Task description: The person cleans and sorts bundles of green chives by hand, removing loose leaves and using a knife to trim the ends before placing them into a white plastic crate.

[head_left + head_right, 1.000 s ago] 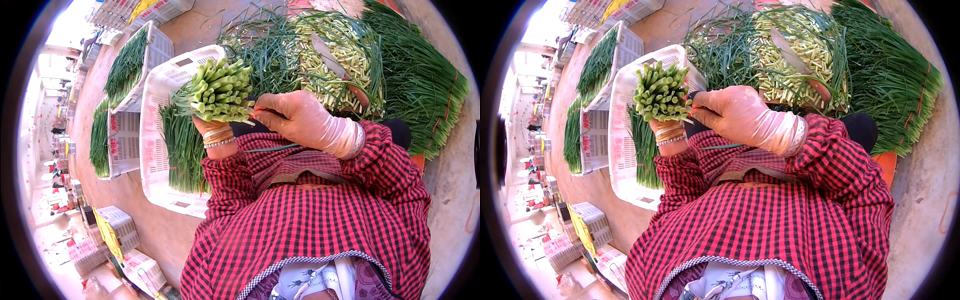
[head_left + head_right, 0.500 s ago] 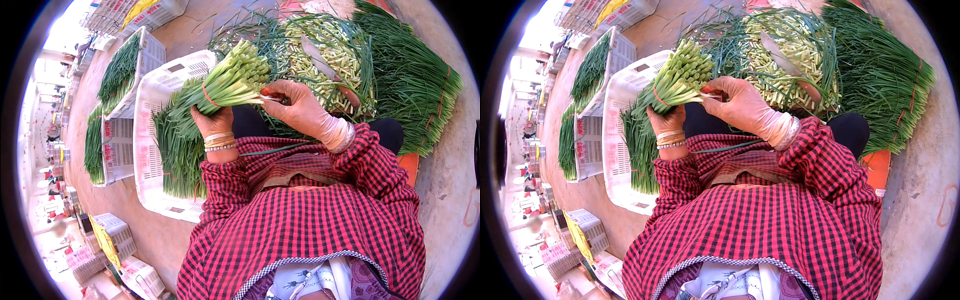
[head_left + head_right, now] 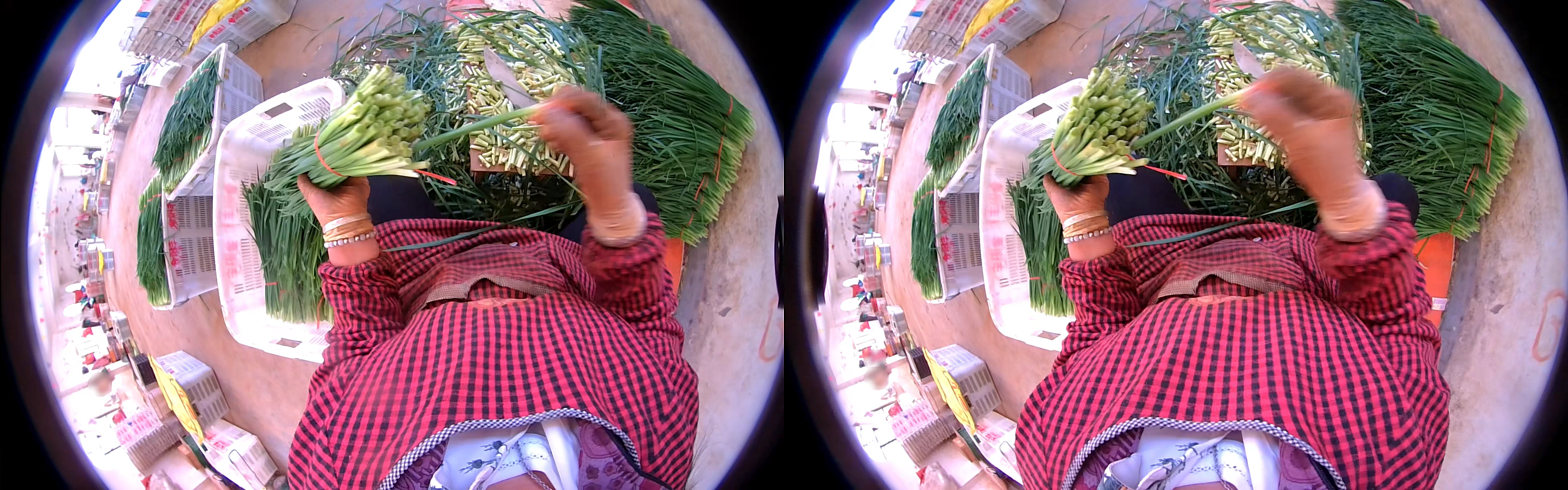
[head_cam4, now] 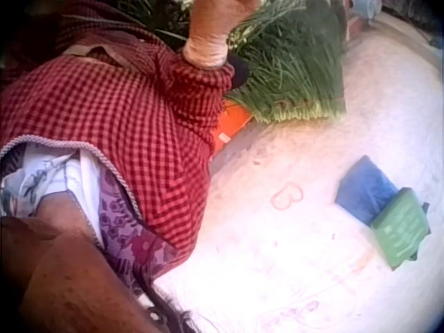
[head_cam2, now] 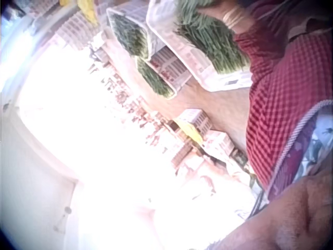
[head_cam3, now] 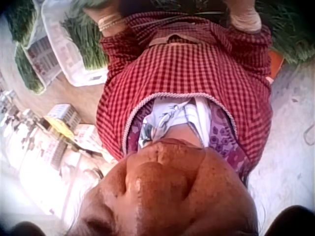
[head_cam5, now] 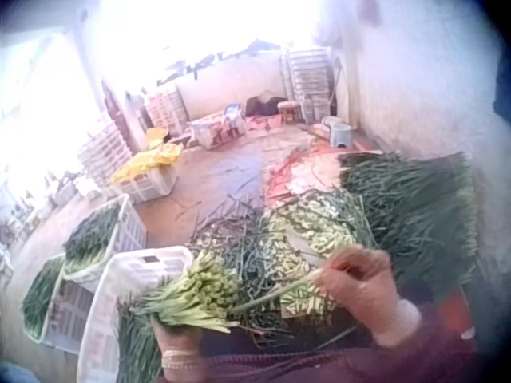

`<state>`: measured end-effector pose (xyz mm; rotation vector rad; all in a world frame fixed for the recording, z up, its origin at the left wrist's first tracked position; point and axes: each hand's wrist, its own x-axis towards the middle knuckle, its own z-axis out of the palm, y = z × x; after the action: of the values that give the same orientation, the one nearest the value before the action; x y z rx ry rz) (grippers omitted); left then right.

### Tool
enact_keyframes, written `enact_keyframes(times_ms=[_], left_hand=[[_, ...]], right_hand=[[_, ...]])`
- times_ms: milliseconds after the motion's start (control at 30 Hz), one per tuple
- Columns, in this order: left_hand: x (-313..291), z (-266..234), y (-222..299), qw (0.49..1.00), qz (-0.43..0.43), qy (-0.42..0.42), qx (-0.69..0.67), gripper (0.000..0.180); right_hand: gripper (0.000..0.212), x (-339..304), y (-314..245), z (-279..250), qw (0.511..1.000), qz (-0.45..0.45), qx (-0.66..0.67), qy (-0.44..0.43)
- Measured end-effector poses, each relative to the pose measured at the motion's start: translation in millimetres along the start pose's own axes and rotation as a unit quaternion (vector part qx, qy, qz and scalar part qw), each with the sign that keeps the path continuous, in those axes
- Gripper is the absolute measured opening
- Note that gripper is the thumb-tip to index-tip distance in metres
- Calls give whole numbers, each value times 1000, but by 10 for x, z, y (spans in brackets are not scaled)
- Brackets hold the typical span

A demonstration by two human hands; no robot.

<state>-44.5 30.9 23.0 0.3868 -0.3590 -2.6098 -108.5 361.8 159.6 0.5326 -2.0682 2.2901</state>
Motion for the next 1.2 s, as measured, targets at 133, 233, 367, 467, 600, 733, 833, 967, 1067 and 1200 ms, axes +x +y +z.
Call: enact_keyframes(times_ms=[133,233,367,467,600,733,833,967,1067,1200], left_hand=[[1,-78,106,999,39,-4,29,54],[13,-17,14,999,20,-3,38,57],[9,-63,7,999,11,0,46,58],[1,-13,-122,999,0,1,43,58],[-63,220,-230,999,-30,-18,27,58],[-44,229,-262,999,-40,-20,-1,57],[-43,176,-245,999,-38,2,-12,57],[-36,134,-280,999,-41,18,1,57],[-41,145,-311,999,-44,22,-4,56],[-26,109,-285,999,-38,21,7,56]], right_hand=[[16,245,-173,-1060,982,-96,-41,159],[18,441,-151,-1905,968,-110,-52,221],[36,356,73,-1219,923,-134,-330,147],[31,150,1,-189,917,-282,-272,-80],[22,40,-150,561,868,-335,-306,-202],[21,114,-66,669,860,-320,-337,-212],[20,91,-10,672,875,-284,-326,-217],[22,166,86,566,878,-237,-309,-280],[23,182,104,520,859,-269,-337,-277],[17,150,93,616,857,-279,-340,-270]])
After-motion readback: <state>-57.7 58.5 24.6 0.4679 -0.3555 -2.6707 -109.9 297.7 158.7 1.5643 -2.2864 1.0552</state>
